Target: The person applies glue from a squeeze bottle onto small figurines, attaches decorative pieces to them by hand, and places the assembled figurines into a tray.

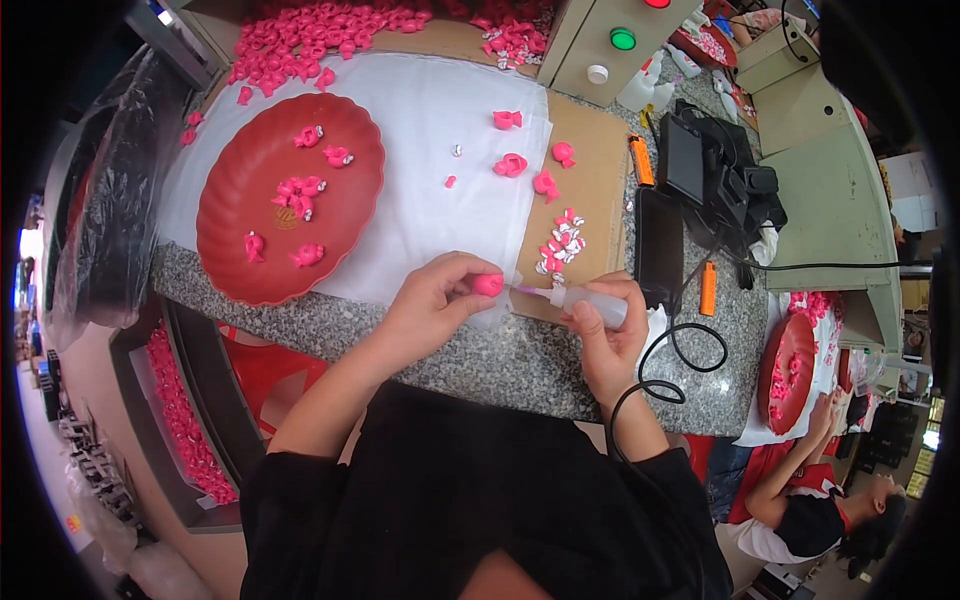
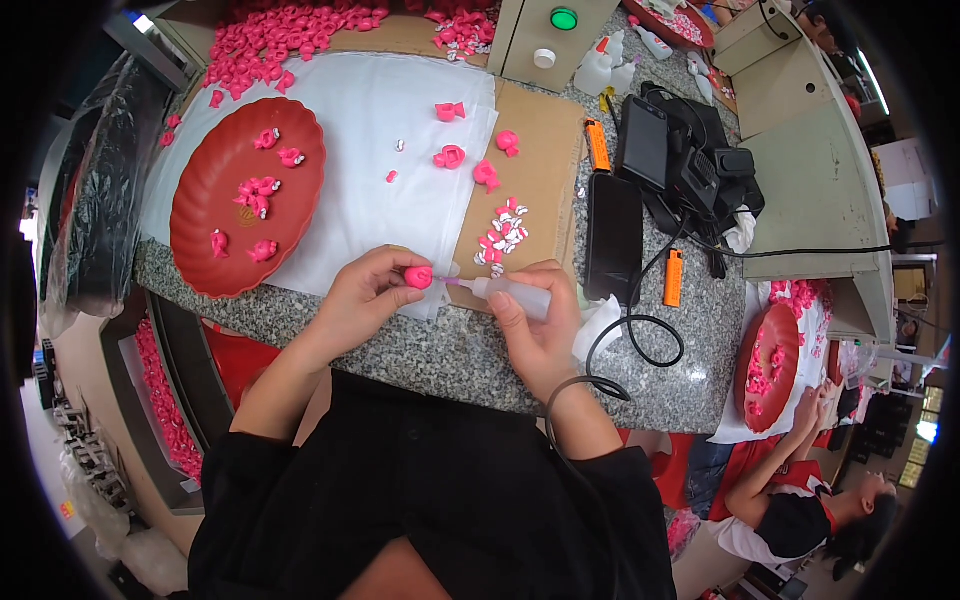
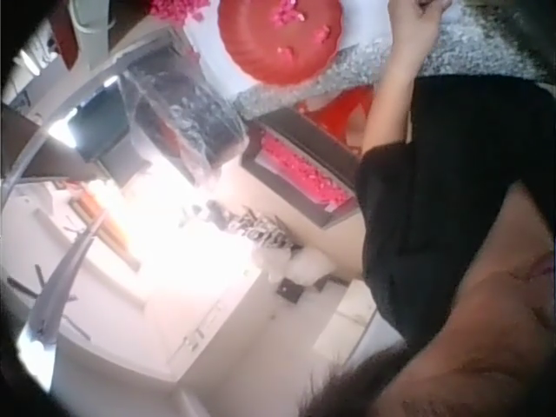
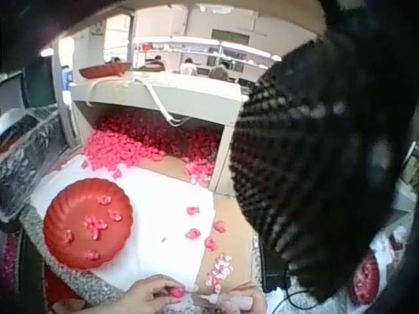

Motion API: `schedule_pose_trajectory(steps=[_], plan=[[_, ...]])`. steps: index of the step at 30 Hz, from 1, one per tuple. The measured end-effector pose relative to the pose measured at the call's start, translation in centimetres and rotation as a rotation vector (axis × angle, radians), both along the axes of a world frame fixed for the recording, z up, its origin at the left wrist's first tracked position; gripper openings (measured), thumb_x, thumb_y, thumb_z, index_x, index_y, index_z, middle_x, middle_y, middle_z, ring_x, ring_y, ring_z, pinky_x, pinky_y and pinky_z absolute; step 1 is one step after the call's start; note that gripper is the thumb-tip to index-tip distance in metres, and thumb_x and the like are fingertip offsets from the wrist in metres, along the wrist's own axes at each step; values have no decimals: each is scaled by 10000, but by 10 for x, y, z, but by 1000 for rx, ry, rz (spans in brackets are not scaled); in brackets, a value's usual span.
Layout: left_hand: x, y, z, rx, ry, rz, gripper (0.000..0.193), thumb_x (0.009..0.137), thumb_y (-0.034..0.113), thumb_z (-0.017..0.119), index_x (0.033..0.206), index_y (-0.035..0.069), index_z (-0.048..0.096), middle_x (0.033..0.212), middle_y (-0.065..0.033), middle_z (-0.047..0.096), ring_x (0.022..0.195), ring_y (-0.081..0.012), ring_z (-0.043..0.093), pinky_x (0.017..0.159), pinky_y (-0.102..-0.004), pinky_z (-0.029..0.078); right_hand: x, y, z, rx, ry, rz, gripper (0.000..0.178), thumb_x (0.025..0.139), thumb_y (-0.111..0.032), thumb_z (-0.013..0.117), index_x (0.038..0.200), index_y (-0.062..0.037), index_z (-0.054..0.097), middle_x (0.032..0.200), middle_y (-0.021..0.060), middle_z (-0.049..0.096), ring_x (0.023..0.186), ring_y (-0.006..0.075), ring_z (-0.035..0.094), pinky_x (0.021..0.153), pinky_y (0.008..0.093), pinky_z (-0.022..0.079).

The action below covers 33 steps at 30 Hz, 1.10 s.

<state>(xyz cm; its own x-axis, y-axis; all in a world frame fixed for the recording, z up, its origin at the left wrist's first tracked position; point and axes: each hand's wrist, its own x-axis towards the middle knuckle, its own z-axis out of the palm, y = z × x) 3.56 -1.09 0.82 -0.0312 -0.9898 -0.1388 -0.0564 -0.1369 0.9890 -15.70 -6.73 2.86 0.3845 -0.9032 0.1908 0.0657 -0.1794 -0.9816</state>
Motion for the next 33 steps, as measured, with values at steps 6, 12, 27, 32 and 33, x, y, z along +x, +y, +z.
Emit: schedule_pose_trajectory(steps=[6,12,27,32,33], plan=[[-14,4,-6,-158,7,287,235,662,-94,639,829,6,507,949,-66,497,842,-115,524,701,-231,468,4,6,-3,3,-20,2,164,820,-98,535,916,-13,433,875,74,437,689,131,527,567,213,436],[-18,3,-6,-198,-90,329,228,658,-72,657,788,22,495,907,-56,482,798,-107,518,650,-225,475,1,7,-11,-58,33,31,207,788,-58,578,924,-6,431,882,91,450,743,143,493,651,236,416],[-19,4,-5,-172,-49,310,243,688,-69,638,791,26,439,924,-68,494,787,-83,513,659,-200,457,-5,-17,11,696,-481,-24,253,729,1,614,929,0,459,874,114,551,772,226,589,690,347,512],[-22,4,2,-26,383,254,184,733,-10,622,804,34,458,801,-8,519,659,-32,494,564,-174,435,-31,-32,-5,551,-277,26,317,723,-34,635,1013,-29,506,909,65,586,802,158,584,720,279,476],[-21,4,2,-28,385,249,184,733,-10,622,804,34,458,801,-8,519,659,-32,494,564,-174,435,-33,-35,-2,520,-198,28,313,711,-31,647,996,-29,516,904,66,593,802,153,584,731,266,467]])
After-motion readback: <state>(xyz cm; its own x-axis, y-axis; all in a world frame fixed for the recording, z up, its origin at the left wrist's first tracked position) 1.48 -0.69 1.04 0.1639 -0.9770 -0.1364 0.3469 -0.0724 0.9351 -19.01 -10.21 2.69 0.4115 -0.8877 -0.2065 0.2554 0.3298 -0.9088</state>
